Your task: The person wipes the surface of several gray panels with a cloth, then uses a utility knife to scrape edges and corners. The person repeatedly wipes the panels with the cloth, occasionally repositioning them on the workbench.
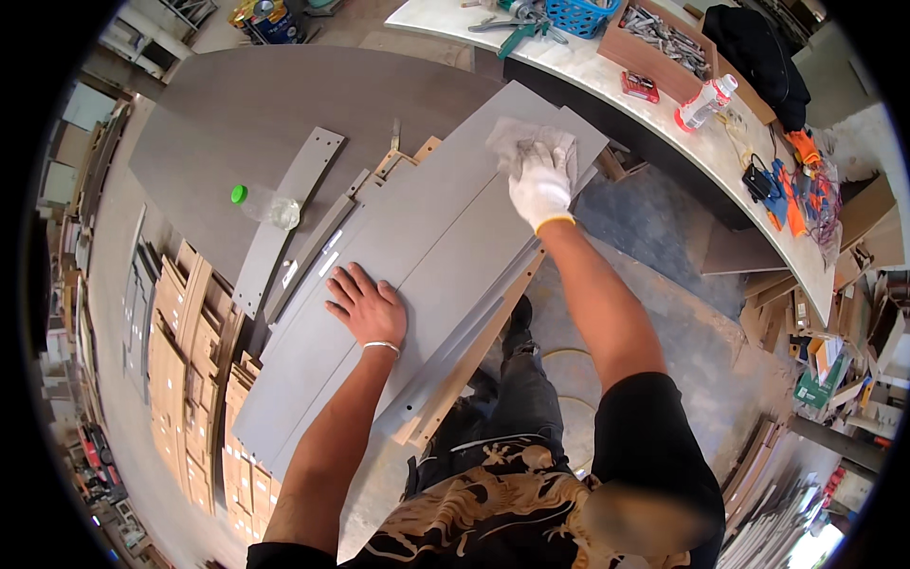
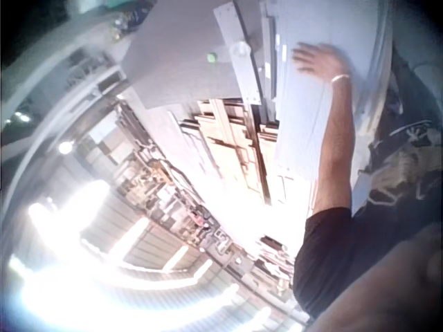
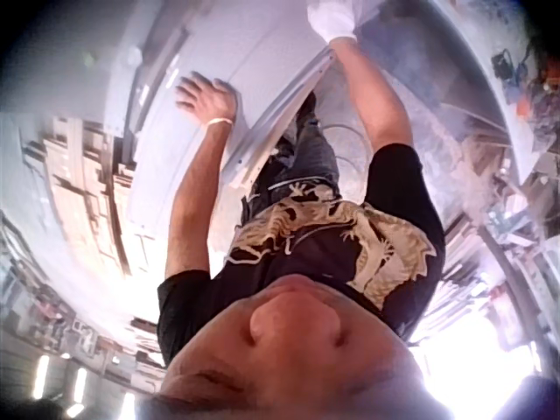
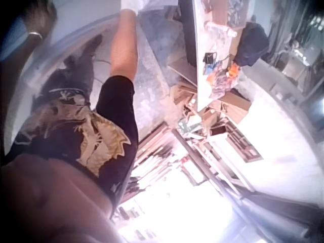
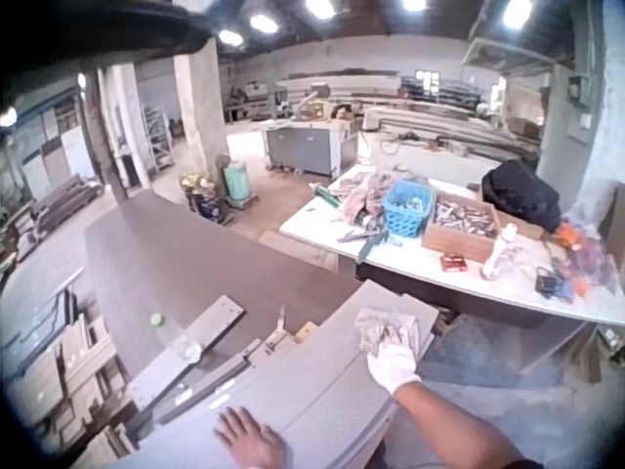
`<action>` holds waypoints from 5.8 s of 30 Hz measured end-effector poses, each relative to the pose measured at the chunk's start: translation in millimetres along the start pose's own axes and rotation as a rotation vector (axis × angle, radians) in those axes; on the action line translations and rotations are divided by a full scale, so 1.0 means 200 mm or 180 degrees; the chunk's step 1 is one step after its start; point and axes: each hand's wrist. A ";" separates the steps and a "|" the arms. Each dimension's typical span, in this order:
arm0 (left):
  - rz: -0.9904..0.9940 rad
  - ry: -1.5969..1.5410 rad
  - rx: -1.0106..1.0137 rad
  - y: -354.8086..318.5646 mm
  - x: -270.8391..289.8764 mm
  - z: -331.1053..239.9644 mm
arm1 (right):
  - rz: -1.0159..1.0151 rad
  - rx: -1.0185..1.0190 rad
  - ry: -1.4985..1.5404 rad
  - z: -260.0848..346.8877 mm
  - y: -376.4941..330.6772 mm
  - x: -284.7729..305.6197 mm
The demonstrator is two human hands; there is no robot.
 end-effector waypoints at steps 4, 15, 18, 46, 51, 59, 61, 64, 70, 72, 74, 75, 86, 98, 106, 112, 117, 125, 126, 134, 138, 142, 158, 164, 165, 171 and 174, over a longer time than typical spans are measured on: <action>-0.0062 0.0002 0.0169 -0.01 0.00 0.12 | -0.0758 0.0969 0.0662 0.51 -0.38 0.12; -0.0060 0.0185 0.0181 0.00 -0.01 0.15 | 0.0070 0.1028 0.0535 0.72 -0.53 0.14; -0.0029 0.0171 0.0096 0.01 -0.01 0.09 | -0.0442 0.1487 0.1275 0.53 -0.43 0.04; -0.0254 0.0380 0.0000 -0.01 -0.06 0.15 | -0.0288 0.1138 0.2001 0.29 -0.83 -0.08; -0.0224 0.0310 -0.0112 0.01 -0.06 0.08 | -0.1163 -0.0373 0.1808 -0.46 -0.21 -0.11; -0.0207 0.0156 -0.0105 0.00 -0.01 0.09 | 0.0909 0.2637 0.2586 0.77 -1.39 -0.25; -0.0202 0.0102 -0.0082 -0.01 -0.02 0.13 | 0.0642 0.2643 0.2588 0.68 -1.29 -0.21; -0.0219 0.0107 -0.0057 -0.01 -0.03 0.12 | 0.0947 0.1852 0.2030 0.33 -0.94 -0.05; -0.0089 0.0104 0.0034 -0.02 0.01 0.10 | 0.0068 0.0454 0.0205 -0.08 -0.16 0.14; -0.0056 0.0081 0.0067 -0.02 0.01 0.10 | 0.0420 0.0537 0.0186 0.13 -0.12 0.14; -0.0006 0.0026 0.0018 0.00 0.03 0.07 | -0.0052 0.1416 0.0888 0.36 -0.29 -0.11; -0.0009 -0.0015 -0.0063 0.02 0.04 0.06 | 0.0008 0.2082 0.1244 0.49 -0.43 -0.32; 0.0020 -0.0141 -0.0026 -0.01 0.03 0.07 | 0.0146 0.1728 0.0455 0.30 -0.31 0.10; -0.0070 -0.0083 -0.0054 -0.02 0.04 0.08 | -0.0763 0.1069 -0.0642 -0.07 0.00 0.06; -0.0114 -0.0044 -0.0048 -0.01 0.01 0.07 | 0.0773 0.2095 0.1041 0.57 -0.47 0.09; 0.0262 -0.0304 -0.0377 -0.05 0.11 0.21 | 0.0038 0.0898 -0.0869 0.08 0.08 0.09; 0.0089 -0.0252 0.0352 -0.40 0.12 0.74 | -0.0173 0.0021 -0.0379 -0.01 0.46 0.06; 0.0094 0.0201 0.0378 -0.54 0.07 0.90 | 0.1381 0.3135 0.1052 1.58 -0.42 -0.07; 0.0062 0.0159 0.0432 -0.56 0.04 0.91 | 0.1814 0.3405 0.1014 1.59 -0.42 -0.02; 0.0158 -0.0060 0.0566 -0.54 0.10 0.84 | 0.0121 0.1589 0.0315 0.78 0.12 0.08; 0.0755 0.0081 0.0747 -0.55 0.11 0.85 | 0.1158 0.2885 0.0741 1.58 -0.48 0.06; 0.0264 -0.0185 0.0605 -0.55 0.10 0.88 | 0.1559 0.3700 0.0672 1.83 -0.51 -0.03; 0.0144 -0.1021 0.0300 -0.57 0.10 0.90 | 0.2058 0.4339 -0.0391 2.14 -0.49 -0.04; 0.0273 -0.1673 0.0081 -0.60 -0.05 0.87 | 0.1252 0.5435 -0.1274 2.97 -1.07 -0.22; -0.0005 -0.1647 0.0018 -0.60 -0.11 0.86 | 0.1303 0.5544 -0.1239 3.09 -1.13 -0.24; -0.0796 -0.1544 0.0146 -0.56 -0.01 0.88 | 0.1969 0.6011 -0.0346 3.16 -1.40 -0.30; -0.0795 -0.1588 0.0234 -0.57 0.08 0.92 | 0.2278 0.6473 -0.0321 2.96 -1.36 -0.29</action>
Point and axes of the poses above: each hand's wrist, its own y-axis towards the middle knuckle, its own x-axis out of the back of the hand, z = x × y, and after that the axes turned 10 degrees about z, right-handed
